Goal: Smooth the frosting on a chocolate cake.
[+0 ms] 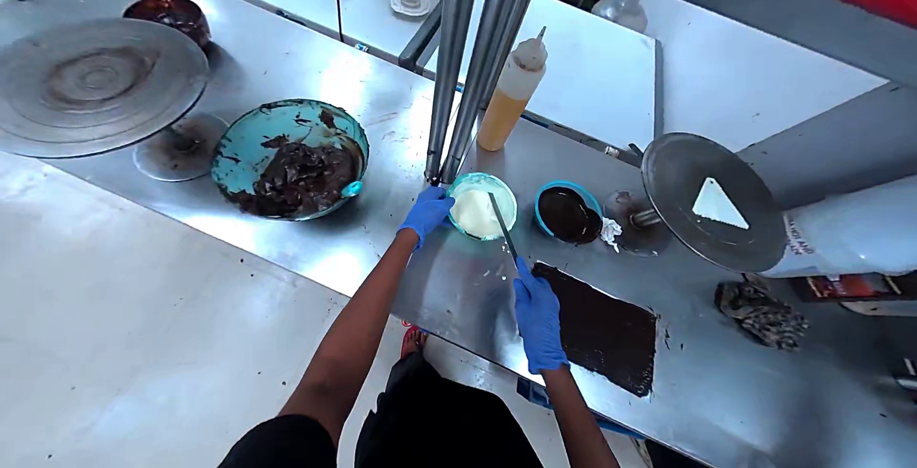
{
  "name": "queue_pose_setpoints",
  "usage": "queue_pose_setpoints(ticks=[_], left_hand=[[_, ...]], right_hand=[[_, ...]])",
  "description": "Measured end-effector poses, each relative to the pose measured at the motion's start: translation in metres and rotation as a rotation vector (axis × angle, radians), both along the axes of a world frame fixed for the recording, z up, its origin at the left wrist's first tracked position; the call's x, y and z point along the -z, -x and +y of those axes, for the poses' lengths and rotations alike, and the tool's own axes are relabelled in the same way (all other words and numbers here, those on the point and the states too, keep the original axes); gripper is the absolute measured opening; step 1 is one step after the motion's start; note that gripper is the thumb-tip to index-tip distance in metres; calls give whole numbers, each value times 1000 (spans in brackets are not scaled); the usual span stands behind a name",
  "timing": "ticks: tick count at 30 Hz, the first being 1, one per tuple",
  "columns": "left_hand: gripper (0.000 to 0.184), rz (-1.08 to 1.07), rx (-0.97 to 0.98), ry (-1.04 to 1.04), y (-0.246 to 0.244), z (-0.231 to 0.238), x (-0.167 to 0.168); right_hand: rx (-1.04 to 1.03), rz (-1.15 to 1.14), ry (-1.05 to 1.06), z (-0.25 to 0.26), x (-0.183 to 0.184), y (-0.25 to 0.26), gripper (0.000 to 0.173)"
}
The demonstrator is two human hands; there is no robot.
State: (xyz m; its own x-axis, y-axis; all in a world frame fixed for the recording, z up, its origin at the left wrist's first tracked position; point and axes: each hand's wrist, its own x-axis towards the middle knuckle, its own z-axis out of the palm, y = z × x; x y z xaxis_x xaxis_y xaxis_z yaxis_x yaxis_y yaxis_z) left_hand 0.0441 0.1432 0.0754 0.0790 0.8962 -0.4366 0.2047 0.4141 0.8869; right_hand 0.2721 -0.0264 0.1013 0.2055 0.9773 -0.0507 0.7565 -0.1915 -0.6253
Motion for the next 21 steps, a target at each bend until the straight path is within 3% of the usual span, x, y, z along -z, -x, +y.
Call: queue_pose_setpoints(ticks=[4,8,15,21], left_hand=[[27,-41,-27,24,5,-5,-2],[26,-67,-44,43,2,-7,0],[24,-82,-81,62,1,-6,1],[24,-71,-63,57,1,-9,-1]], right_hand=[[1,-307,15,-16,14,11,40],[13,-451,156,-36,-2,12,43],[-6,-537,311,-60,-19,5,50],[20,-447,239,-101,-27,-14,46]])
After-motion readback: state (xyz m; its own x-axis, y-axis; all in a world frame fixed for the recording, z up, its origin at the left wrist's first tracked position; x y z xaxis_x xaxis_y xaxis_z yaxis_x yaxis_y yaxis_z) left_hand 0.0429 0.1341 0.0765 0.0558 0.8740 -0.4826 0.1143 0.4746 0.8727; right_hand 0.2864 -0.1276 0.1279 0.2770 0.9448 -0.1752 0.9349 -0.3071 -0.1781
